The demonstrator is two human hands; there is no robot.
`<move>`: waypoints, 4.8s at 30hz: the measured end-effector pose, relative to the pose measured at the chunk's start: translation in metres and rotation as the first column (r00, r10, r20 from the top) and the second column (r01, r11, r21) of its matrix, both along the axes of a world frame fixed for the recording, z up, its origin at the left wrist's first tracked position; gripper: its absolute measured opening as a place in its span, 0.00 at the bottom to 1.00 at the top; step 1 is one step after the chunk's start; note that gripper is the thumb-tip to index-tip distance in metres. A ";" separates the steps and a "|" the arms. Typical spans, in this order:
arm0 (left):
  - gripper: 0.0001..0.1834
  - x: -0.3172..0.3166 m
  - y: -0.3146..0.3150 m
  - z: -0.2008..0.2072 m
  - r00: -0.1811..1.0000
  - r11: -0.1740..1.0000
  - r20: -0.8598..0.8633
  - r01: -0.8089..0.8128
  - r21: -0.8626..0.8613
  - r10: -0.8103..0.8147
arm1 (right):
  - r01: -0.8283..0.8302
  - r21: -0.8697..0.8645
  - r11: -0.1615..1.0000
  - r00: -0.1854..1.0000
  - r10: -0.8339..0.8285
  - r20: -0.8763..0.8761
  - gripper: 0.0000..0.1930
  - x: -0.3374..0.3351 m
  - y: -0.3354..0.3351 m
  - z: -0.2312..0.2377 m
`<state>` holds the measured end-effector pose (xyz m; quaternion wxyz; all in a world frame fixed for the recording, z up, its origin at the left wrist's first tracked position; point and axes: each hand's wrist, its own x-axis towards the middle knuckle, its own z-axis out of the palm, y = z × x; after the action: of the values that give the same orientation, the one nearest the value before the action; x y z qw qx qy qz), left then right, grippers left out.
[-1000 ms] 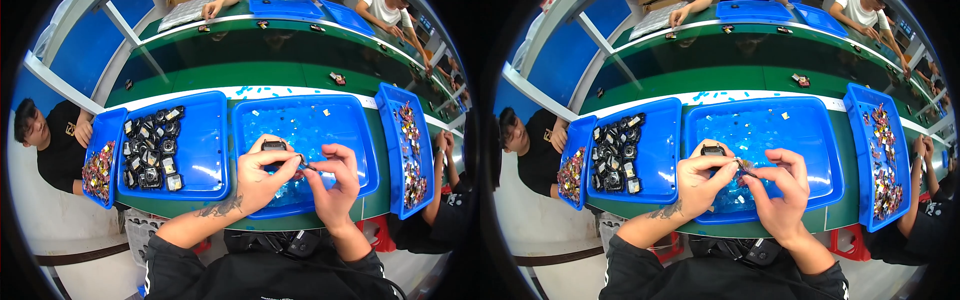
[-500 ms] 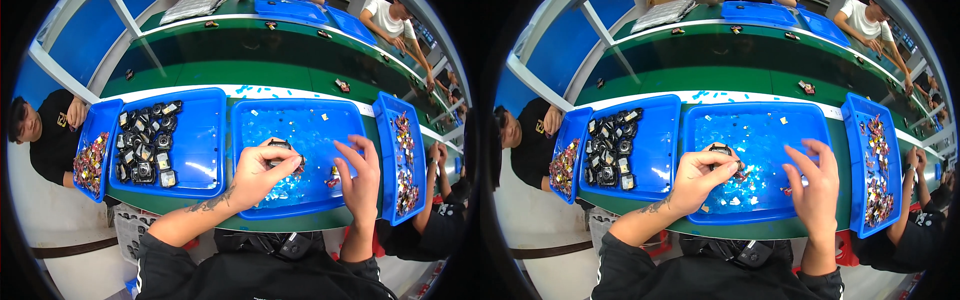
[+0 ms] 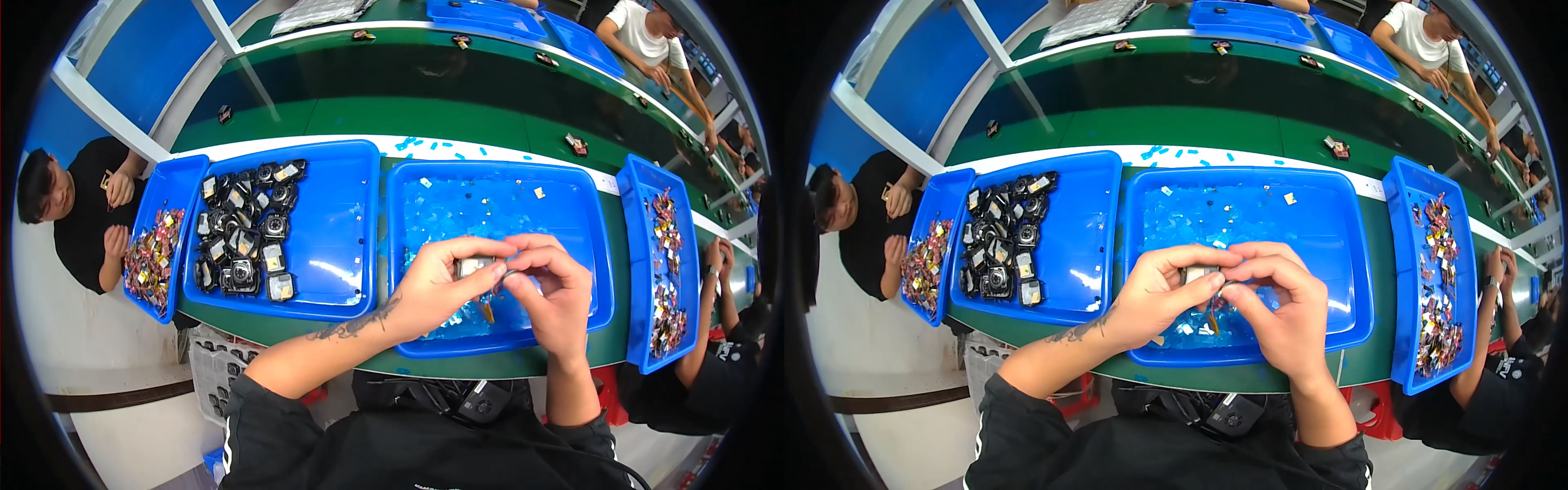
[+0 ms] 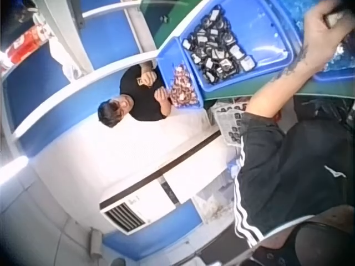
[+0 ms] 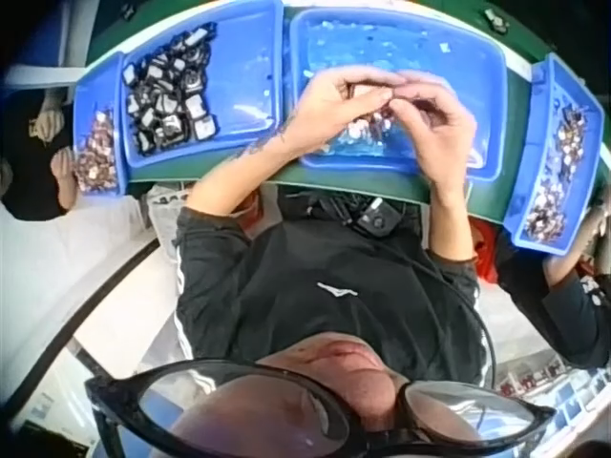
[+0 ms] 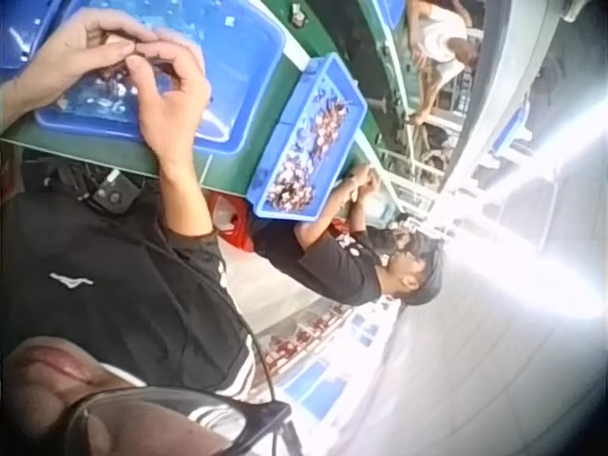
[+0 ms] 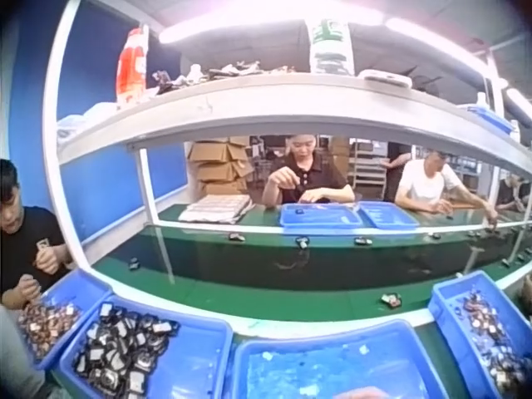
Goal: The recorder is assembling small electronic components, specifically attaching small circuit boards or sensors into plastic housings and then placing them in a tray.
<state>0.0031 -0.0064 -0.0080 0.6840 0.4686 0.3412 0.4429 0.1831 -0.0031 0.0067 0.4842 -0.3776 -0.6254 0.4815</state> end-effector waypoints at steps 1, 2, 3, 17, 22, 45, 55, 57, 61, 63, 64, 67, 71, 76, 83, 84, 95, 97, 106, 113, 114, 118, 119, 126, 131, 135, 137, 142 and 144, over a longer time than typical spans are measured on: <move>0.18 0.002 -0.001 -0.001 1.000 1.000 0.004 -0.012 -0.001 0.012 | 0.097 0.033 0.995 0.994 -0.098 0.055 0.09 -0.003 -0.001 0.001; 0.20 0.003 -0.003 0.000 0.993 0.994 0.057 -0.106 0.015 0.105 | 0.175 0.097 0.980 0.984 -0.178 0.024 0.08 -0.006 -0.002 -0.001; 0.22 0.003 -0.004 -0.001 0.974 0.979 0.110 -0.200 0.026 0.196 | 0.163 0.097 0.982 0.986 -0.166 0.028 0.08 -0.003 -0.006 -0.001; 0.11 -0.008 0.007 -0.005 0.958 0.962 0.141 -0.262 0.075 0.249 | -0.001 -0.073 0.997 0.980 0.016 0.199 0.10 0.008 -0.011 -0.001; 0.15 -0.014 0.009 -0.002 0.923 0.914 -0.048 -0.371 0.162 0.383 | 0.005 -0.126 0.992 0.997 0.004 0.075 0.05 0.006 -0.019 -0.005; 0.22 -0.001 -0.001 -0.006 0.995 0.996 0.061 -0.085 0.010 0.084 | 0.268 0.303 0.914 0.869 -0.365 0.333 0.06 -0.015 -0.010 0.010; 0.14 0.006 -0.006 -0.006 0.989 0.996 0.140 -0.057 0.067 0.047 | 0.271 0.297 0.916 0.854 -0.371 0.365 0.07 -0.021 -0.009 0.017; 0.15 0.007 -0.007 -0.007 0.993 0.993 0.112 -0.060 0.106 0.048 | 0.271 0.296 0.916 0.847 -0.373 0.379 0.07 -0.020 -0.010 0.018; 0.14 0.009 -0.008 -0.008 0.991 0.994 0.128 -0.053 0.099 0.040 | 0.265 0.293 0.919 0.839 -0.369 0.400 0.06 -0.018 -0.010 0.021; 0.14 0.009 -0.009 -0.009 0.991 0.993 0.131 -0.054 0.100 0.041 | 0.263 0.277 0.924 0.840 -0.361 0.405 0.06 -0.019 -0.010 0.021; 0.13 0.009 -0.009 -0.009 0.992 0.992 0.118 -0.065 0.104 0.053 | 0.260 0.262 0.930 0.842 -0.351 0.410 0.06 -0.018 -0.010 0.022; 0.13 0.010 -0.010 -0.010 0.994 0.992 0.087 -0.071 0.106 0.061 | 0.263 0.262 0.929 0.834 -0.355 0.423 0.06 -0.017 -0.009 0.022; 0.14 0.011 -0.010 -0.010 0.995 0.994 0.076 -0.066 0.091 0.060 | 0.272 0.249 0.929 0.842 -0.356 0.406 0.05 -0.016 -0.009 0.020; 0.16 0.010 -0.011 -0.011 0.999 0.993 0.014 -0.041 0.111 0.040 | 0.273 0.229 0.934 0.853 -0.345 0.391 0.05 -0.017 -0.008 0.020; 0.15 0.013 -0.015 -0.009 0.990 0.981 0.100 -0.114 0.154 0.099 | 0.306 0.339 0.890 0.757 -0.443 0.481 0.15 -0.017 -0.006 0.018; 0.15 0.012 -0.016 -0.009 0.990 0.981 0.100 -0.117 0.155 0.103 | 0.291 0.354 0.889 0.795 -0.430 0.428 0.17 -0.018 -0.003 0.018; 0.15 0.012 -0.011 -0.005 0.981 0.968 0.022 -0.196 0.155 0.195 | 0.170 0.119 0.978 0.973 -0.186 0.139 0.15 -0.008 0.015 -0.004; 0.16 0.010 -0.008 -0.003 0.973 0.970 0.083 -0.223 0.093 0.216 | 0.213 -0.008 0.977 0.975 -0.213 -0.058 0.17 0.003 0.007 0.000; 0.20 0.004 -0.004 -0.003 0.966 0.975 0.163 -0.214 0.059 0.202 | 0.164 -0.038 0.986 0.971 -0.154 0.180 0.10 0.000 -0.016 0.005; 0.17 0.000 -0.007 0.009 0.869 0.693 -0.331 -0.018 0.721 0.367 | 0.049 -0.308 0.950 0.981 -0.104 -0.165 0.07 0.014 -0.011 0.009; 0.17 0.000 -0.008 0.009 0.870 0.692 -0.329 -0.018 0.722 0.366 | -0.034 -0.343 0.939 0.976 -0.042 -0.212 0.06 0.017 -0.009 0.008; 0.14 0.000 -0.008 0.006 0.837 0.653 -0.335 -0.035 0.756 0.432 | -0.139 -0.354 0.925 0.965 0.046 -0.258 0.06 0.020 -0.007 0.008; 0.13 0.000 -0.007 0.006 0.845 0.656 -0.326 -0.039 0.753 0.424 | -0.130 -0.350 0.928 0.967 0.042 -0.250 0.06 0.020 -0.007 0.009; 0.12 -0.002 -0.008 0.006 0.897 0.842 -0.349 -0.047 0.537 0.273 | -0.056 -0.237 0.970 0.998 0.048 -0.041 0.05 0.019 -0.005 0.009; 0.11 -0.003 -0.010 0.005 0.947 0.937 -0.273 -0.069 0.342 0.169 | -0.003 -0.227 0.974 0.994 -0.022 -0.109 0.12 0.010 -0.011 0.010; 0.17 0.001 -0.011 0.001 0.984 0.962 -0.133 -0.077 0.263 0.115 | 0.073 0.186 0.980 0.944 -0.128 0.303 0.17 0.005 -0.008 0.007; 0.21 0.002 -0.011 0.002 0.996 0.971 -0.017 -0.084 0.223 0.090 | 0.156 0.228 0.961 0.928 -0.221 0.300 0.19 0.005 -0.007 0.006; 0.33 0.004 -0.015 0.017 0.991 0.984 -0.091 -0.083 0.160 0.099 | 0.149 0.360 0.921 0.912 -0.269 0.309 0.21 0.002 -0.010 0.017; 0.33 0.005 -0.015 0.004 0.936 0.923 -0.248 -0.155 0.352 0.251 | 0.141 0.431 0.891 0.881 -0.311 0.355 0.21 -0.004 -0.005 0.014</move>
<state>0.0083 -0.0210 -0.0038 0.4895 0.5966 0.4062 0.4893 0.1794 -0.0084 0.0203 0.4596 -0.4381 -0.7479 0.1937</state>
